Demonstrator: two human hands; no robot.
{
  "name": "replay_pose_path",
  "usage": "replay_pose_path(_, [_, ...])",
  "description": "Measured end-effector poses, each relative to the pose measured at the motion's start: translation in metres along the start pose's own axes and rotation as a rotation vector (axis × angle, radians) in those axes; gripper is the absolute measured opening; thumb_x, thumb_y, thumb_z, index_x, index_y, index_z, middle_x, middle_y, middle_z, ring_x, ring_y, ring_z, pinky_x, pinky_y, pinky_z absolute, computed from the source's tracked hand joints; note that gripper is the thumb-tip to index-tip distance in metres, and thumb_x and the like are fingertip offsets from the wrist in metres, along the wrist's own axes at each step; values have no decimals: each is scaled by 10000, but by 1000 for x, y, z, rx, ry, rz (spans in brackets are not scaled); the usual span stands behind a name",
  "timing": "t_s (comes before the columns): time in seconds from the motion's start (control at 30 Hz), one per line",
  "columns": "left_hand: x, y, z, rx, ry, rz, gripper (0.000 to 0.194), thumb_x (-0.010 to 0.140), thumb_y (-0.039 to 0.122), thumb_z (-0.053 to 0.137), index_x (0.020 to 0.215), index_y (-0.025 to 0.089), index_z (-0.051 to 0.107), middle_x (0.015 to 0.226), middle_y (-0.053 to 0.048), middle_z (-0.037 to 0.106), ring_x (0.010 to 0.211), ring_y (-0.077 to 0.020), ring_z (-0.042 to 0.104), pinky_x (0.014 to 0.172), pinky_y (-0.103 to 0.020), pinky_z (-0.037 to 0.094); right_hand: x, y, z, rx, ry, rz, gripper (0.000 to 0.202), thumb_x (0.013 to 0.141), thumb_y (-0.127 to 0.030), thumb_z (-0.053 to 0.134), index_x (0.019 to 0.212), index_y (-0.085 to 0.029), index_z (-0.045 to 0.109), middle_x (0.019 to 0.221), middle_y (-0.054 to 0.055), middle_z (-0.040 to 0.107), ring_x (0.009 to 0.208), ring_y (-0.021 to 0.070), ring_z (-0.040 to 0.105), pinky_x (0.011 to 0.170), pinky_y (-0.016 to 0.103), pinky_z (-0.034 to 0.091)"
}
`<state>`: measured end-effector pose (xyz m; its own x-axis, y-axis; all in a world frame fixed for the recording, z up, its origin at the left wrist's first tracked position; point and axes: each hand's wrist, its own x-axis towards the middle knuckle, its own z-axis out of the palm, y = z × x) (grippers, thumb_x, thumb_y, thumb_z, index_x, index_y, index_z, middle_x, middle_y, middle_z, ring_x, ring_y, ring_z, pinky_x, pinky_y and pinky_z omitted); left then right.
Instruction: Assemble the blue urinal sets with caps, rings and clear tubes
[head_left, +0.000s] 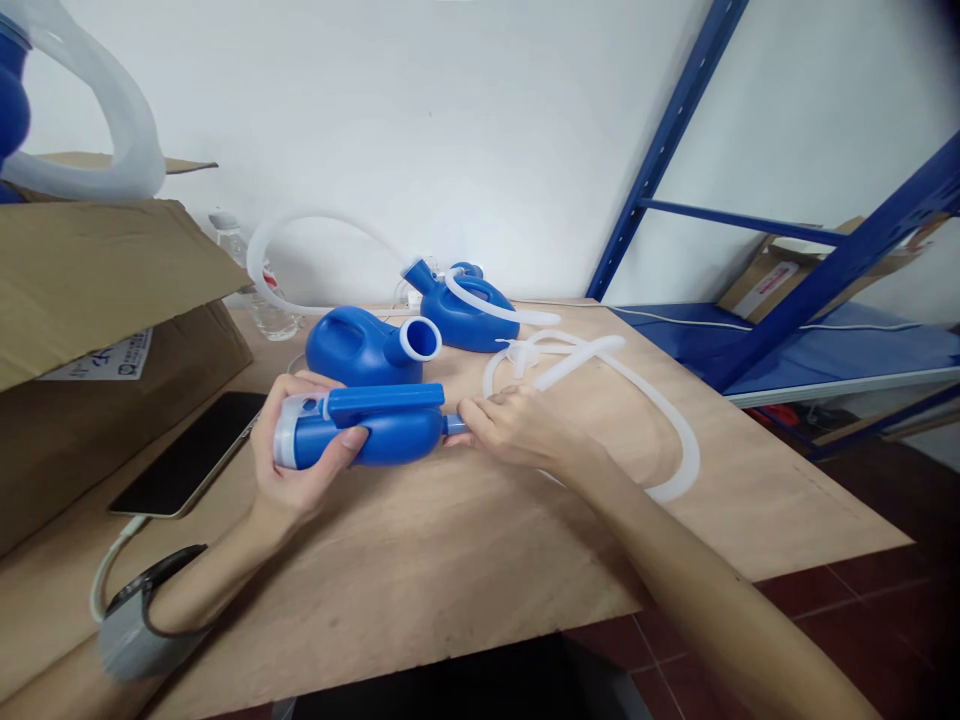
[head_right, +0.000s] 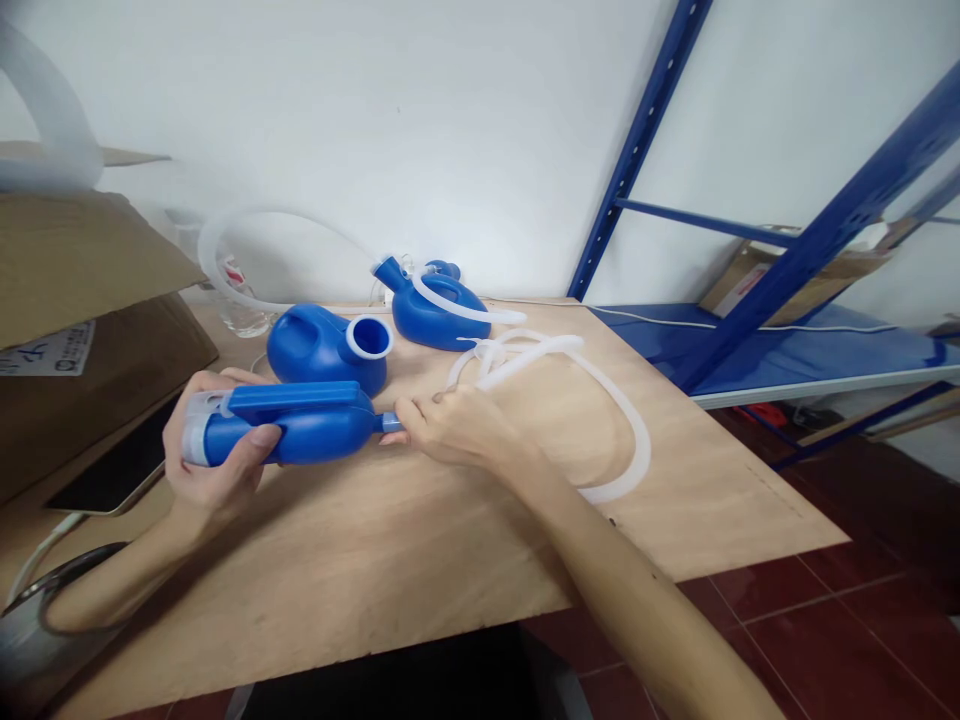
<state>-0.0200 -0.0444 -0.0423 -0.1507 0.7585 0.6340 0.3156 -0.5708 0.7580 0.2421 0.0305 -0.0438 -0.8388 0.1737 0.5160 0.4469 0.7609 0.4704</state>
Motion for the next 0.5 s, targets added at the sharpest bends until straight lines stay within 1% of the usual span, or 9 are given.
replay_pose_path(0.07, [1, 0, -1, 38, 8, 172, 308, 753, 388, 809, 937, 283, 585, 939, -25, 661, 868, -255, 649, 783, -439, 559, 0, -2, 1, 30, -21, 6, 524, 1122, -507, 300, 872, -147, 587, 590, 2, 595, 498, 150, 555, 521, 337, 171])
replay_pose_path(0.1, [0, 0, -2, 40, 12, 233, 300, 752, 377, 802, 954, 285, 599, 942, -32, 670, 874, -266, 654, 801, -454, 549, 1, -4, 1, 45, -33, 9, 526, 1121, -512, 296, 877, -147, 585, 585, 3, 595, 493, 150, 550, 521, 336, 169])
replay_pose_path(0.13, [0, 0, -3, 47, 8, 260, 303, 750, 379, 796, 969, 289, 607, 952, -37, 676, 870, -270, 659, 801, -459, 545, 1, -5, 2, 59, -46, 12, 527, 1121, -516, 288, 888, -147, 584, 581, 4, 596, 488, 151, 547, 522, 335, 167])
replay_pose_path(0.23, [-3, -2, -6, 97, 11, 264, 340, 726, 435, 780, 982, 291, 609, 980, -54, 689, 871, -287, 671, 788, -475, 551, 3, -7, -1, 86, -101, 28, 553, 1119, -535, 239, 933, -147, 585, 573, 15, 608, 475, 160, 540, 524, 336, 166])
replay_pose_path(0.33, [-4, -3, -9, 135, -5, 244, 406, 696, 530, 754, 987, 286, 610, 988, -65, 700, 894, -309, 686, 798, -492, 562, 5, -7, -6, 91, -228, 47, 558, 1120, -525, 218, 961, -146, 595, 574, 31, 622, 479, 178, 540, 527, 341, 172])
replay_pose_path(0.37, [-4, -3, -9, 134, -22, 263, 426, 695, 552, 740, 1002, 284, 616, 994, -69, 701, 897, -312, 688, 799, -491, 562, 5, -7, -7, 92, -284, 45, 521, 1128, -476, 228, 982, -141, 600, 580, 36, 632, 485, 182, 545, 527, 344, 173])
replay_pose_path(0.43, [-3, -1, -7, 123, -97, 366, 458, 705, 566, 720, 1052, 280, 636, 1005, -76, 706, 884, -309, 689, 775, -476, 558, 6, -9, -6, 97, -387, 16, 387, 1120, -302, 271, 1039, -128, 607, 621, 48, 668, 503, 185, 566, 522, 345, 171])
replay_pose_path(0.47, [-3, 0, -5, 113, -142, 420, 463, 715, 553, 716, 1080, 276, 644, 1010, -81, 710, 870, -306, 689, 754, -465, 554, 5, -10, -3, 104, -426, -7, 329, 1095, -217, 297, 1060, -125, 611, 651, 54, 689, 513, 183, 578, 519, 343, 171])
replay_pose_path(0.5, [-3, 2, -3, 106, -176, 453, 447, 733, 524, 712, 1097, 273, 650, 1008, -83, 715, 852, -300, 689, 734, -453, 549, 5, -12, 1, 118, -452, -31, 299, 1071, -170, 320, 1071, -127, 616, 682, 59, 709, 526, 183, 593, 517, 341, 173])
